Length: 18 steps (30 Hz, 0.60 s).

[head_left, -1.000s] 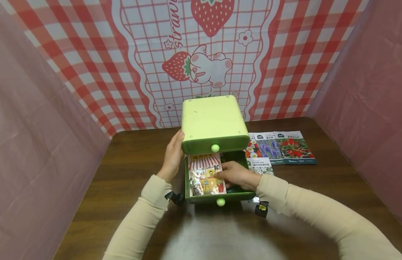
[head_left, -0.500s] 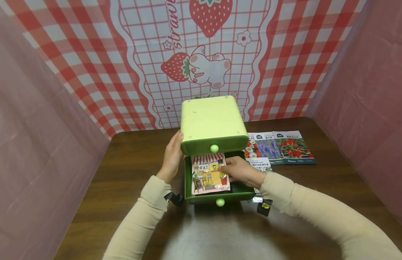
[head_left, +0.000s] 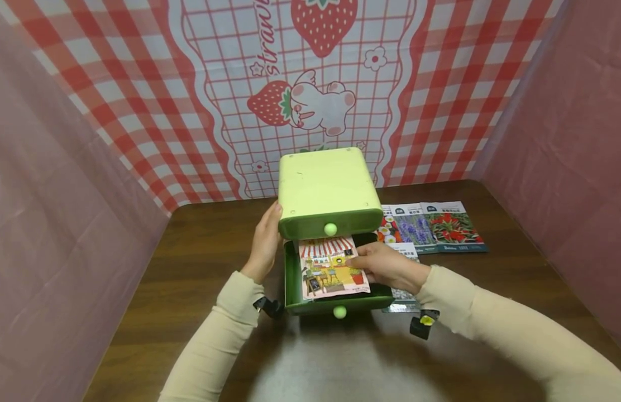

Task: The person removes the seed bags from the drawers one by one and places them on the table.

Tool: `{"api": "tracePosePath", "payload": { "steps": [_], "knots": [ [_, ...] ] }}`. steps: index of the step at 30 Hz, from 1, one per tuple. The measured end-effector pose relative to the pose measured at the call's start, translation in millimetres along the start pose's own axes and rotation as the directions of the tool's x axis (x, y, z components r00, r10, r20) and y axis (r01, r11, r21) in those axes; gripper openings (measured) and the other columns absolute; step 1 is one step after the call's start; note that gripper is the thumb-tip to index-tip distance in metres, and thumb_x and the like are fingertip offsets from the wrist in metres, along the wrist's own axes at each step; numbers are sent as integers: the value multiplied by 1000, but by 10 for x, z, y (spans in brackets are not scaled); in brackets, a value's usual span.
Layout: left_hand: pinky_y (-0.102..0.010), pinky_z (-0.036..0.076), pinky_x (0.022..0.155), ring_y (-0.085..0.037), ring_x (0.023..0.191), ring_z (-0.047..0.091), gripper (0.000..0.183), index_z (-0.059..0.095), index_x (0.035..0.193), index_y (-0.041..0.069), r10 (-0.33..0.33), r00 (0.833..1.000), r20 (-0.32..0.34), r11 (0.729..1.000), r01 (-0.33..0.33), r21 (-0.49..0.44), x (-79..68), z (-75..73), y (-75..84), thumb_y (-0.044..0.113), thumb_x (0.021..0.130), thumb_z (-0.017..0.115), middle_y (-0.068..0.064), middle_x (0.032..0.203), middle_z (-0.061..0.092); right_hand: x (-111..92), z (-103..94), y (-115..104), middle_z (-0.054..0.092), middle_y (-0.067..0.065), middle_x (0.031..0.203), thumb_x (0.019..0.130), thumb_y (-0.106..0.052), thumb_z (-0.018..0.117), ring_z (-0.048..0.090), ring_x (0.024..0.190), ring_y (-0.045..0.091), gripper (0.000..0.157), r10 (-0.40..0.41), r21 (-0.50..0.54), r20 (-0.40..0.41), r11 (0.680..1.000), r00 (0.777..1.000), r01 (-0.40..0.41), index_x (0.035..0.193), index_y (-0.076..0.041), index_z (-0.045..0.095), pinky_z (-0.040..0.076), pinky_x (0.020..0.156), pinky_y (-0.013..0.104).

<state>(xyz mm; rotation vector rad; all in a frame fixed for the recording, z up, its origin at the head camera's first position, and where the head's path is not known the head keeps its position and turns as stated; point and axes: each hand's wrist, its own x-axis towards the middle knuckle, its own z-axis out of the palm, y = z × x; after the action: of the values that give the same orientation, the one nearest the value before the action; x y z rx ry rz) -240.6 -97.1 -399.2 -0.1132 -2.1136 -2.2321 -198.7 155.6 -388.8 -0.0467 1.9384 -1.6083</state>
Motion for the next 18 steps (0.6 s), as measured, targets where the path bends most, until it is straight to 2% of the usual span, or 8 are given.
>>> {"api": "tracePosePath", "payload": {
  "steps": [2, 8, 10, 13, 15, 18],
  "knots": [
    [-45, 43, 112, -27, 138, 45, 57, 35, 153, 14, -4, 1000, 4, 1000, 4, 1, 2, -4, -4, 43, 104, 40, -6, 157, 37, -53, -31, -2, 57, -4, 69, 99, -16, 56, 50, 58, 4, 21, 2, 13, 27, 1000, 1000, -3, 80, -9, 54, 48, 55, 19],
    [-45, 46, 109, -28, 135, 48, 56, 35, 152, 14, -7, 1000, 10, 1000, 7, -16, 9, -16, -15, 43, 104, 41, -6, 156, 39, -206, -173, -6, 69, 1, 83, 100, -17, 55, 62, 67, 6, 16, -13, 12, 92, 1000, 996, 12, 92, -3, 56, 56, 60, 21],
    [-45, 47, 108, -29, 134, 49, 56, 34, 153, 14, -8, 1000, 13, 1000, 8, -23, 9, -16, -13, 42, 104, 40, -7, 156, 39, -249, -221, 2, 73, 5, 93, 100, -16, 54, 68, 75, 9, 20, -6, 34, 110, 999, 994, 3, 105, 3, 57, 60, 67, 25],
    [-46, 48, 107, -30, 133, 50, 56, 35, 152, 14, -10, 1000, 13, 1000, 11, -29, 12, -13, -7, 42, 104, 40, -7, 155, 40, -308, -284, 26, 74, 9, 99, 100, -16, 53, 73, 85, 15, 34, 14, 68, 130, 997, 991, -23, 123, 9, 51, 62, 75, 30],
    [-46, 48, 107, -29, 132, 50, 55, 36, 152, 15, -11, 1000, 11, 999, 12, -31, 12, -10, -4, 43, 104, 40, -7, 155, 40, -345, -324, 48, 74, 9, 99, 100, -16, 54, 73, 86, 16, 37, 24, 74, 135, 997, 991, -34, 126, 10, 50, 62, 76, 30],
    [-45, 48, 107, -28, 132, 50, 56, 37, 152, 15, -9, 1000, 9, 1000, 10, -28, 12, -10, -4, 43, 104, 41, -7, 154, 41, -415, -390, 81, 74, 9, 98, 100, -18, 55, 73, 85, 16, 34, 36, 59, 141, 997, 989, -44, 121, 8, 53, 62, 72, 28]
  ]
}}
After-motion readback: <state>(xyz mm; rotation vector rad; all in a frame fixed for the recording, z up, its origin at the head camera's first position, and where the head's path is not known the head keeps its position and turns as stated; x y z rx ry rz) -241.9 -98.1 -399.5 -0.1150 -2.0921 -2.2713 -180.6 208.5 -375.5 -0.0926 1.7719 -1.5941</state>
